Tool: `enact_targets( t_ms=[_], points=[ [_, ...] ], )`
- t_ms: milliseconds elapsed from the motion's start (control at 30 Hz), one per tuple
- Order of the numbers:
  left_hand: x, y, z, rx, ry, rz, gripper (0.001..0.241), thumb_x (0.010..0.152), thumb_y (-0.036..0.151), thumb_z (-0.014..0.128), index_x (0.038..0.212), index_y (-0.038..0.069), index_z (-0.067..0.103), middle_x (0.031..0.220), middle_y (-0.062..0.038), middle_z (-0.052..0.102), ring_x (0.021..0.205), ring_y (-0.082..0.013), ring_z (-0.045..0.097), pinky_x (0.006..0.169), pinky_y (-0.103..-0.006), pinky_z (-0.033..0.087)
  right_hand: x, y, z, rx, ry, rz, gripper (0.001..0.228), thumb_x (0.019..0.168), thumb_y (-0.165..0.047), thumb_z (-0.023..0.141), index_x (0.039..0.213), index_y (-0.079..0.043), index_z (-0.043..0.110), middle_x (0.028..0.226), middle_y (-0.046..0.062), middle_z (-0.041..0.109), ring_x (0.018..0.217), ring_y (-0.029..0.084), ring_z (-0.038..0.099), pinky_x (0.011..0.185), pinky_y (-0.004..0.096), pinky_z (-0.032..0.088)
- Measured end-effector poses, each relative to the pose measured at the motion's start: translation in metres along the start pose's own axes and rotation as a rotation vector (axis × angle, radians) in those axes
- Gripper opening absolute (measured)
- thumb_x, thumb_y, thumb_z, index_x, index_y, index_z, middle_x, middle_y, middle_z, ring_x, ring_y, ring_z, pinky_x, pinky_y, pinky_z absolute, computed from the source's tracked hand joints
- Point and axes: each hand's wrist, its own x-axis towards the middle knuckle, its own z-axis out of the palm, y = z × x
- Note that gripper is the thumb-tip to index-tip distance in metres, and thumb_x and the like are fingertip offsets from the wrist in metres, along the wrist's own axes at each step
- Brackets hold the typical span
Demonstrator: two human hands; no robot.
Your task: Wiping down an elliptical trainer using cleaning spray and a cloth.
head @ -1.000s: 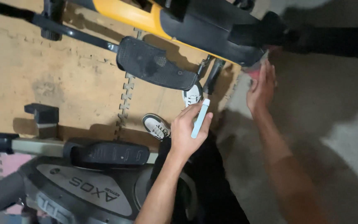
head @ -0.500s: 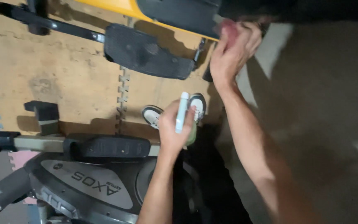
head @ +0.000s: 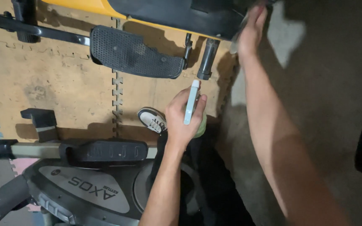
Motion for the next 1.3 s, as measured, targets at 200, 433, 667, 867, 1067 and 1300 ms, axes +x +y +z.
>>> enact_targets(
  t_ms=[200, 433, 667, 867, 1067, 1300],
  points=[
    [-0.001, 0.01, 0.004, -0.034, -0.044, -0.164, 0.023, 0.092, 0.015, 0.074, 0.111, 0.002, 0.074, 0.088, -0.012, 0.074, 0.077, -0.021, 0.076, 0.074, -0.0324, 0.059, -0.087, -0.122, 0.084, -0.582, 0.123, 0.056, 0.058, 0.117, -0.047, 0.028, 0.164, -0.014, 0.027, 0.171, 0.016, 0.029, 0.151, 0.036, 0.041, 0.123, 0.06, 0.031],
    [0.009, 0.016, -0.001, -0.08, 0.01, -0.022, 0.027, 0.094, 0.011, 0.074, 0.12, 0.002, 0.072, 0.1, -0.013, 0.076, 0.086, -0.0179, 0.075, 0.08, -0.0304, 0.058, -0.091, -0.103, 0.049, -0.713, 0.07, -0.311, 0.053, 0.119, -0.041, 0.032, 0.165, -0.017, 0.021, 0.172, 0.012, 0.026, 0.146, 0.03, 0.053, 0.11, 0.053, 0.053],
    [0.01, 0.004, -0.01, -0.132, 0.009, -0.003, 0.028, 0.096, 0.01, 0.073, 0.122, 0.0, 0.072, 0.11, -0.015, 0.077, 0.1, -0.0221, 0.076, 0.091, -0.0317, 0.057, -0.074, -0.088, 0.017, -0.246, -0.1, 0.097, 0.056, 0.118, -0.039, 0.034, 0.167, -0.015, 0.022, 0.17, 0.014, 0.034, 0.154, 0.029, 0.043, 0.124, 0.045, 0.042],
    [0.008, -0.004, -0.024, -0.086, 0.01, -0.095, 0.029, 0.094, 0.01, 0.074, 0.12, 0.0, 0.073, 0.109, -0.015, 0.077, 0.097, -0.0226, 0.076, 0.088, -0.0317, 0.058, -0.144, -0.129, 0.081, -0.866, -0.108, -0.51, 0.053, 0.119, -0.018, 0.047, 0.167, -0.014, 0.027, 0.175, 0.007, 0.015, 0.164, 0.034, 0.014, 0.138, 0.053, 0.021],
    [0.011, -0.002, -0.047, -0.111, 0.031, -0.074, 0.025, 0.094, 0.009, 0.073, 0.117, 0.0, 0.073, 0.11, -0.014, 0.078, 0.093, -0.0223, 0.076, 0.087, -0.0314, 0.058, -0.132, -0.166, 0.114, -1.213, -0.401, -0.719, 0.071, 0.095, 0.007, 0.059, 0.162, -0.011, 0.044, 0.169, 0.01, 0.035, 0.158, 0.034, 0.028, 0.13, 0.054, 0.027],
    [0.01, 0.0, -0.064, -0.131, 0.06, -0.057, 0.024, 0.094, 0.009, 0.073, 0.116, -0.001, 0.072, 0.112, -0.015, 0.077, 0.098, -0.0226, 0.076, 0.089, -0.0322, 0.057, -0.107, -0.235, 0.142, -1.026, -0.659, -0.842, 0.06, 0.097, 0.001, 0.058, 0.157, -0.001, 0.048, 0.159, 0.017, 0.05, 0.151, 0.033, 0.041, 0.125, 0.046, 0.036]
  ],
)
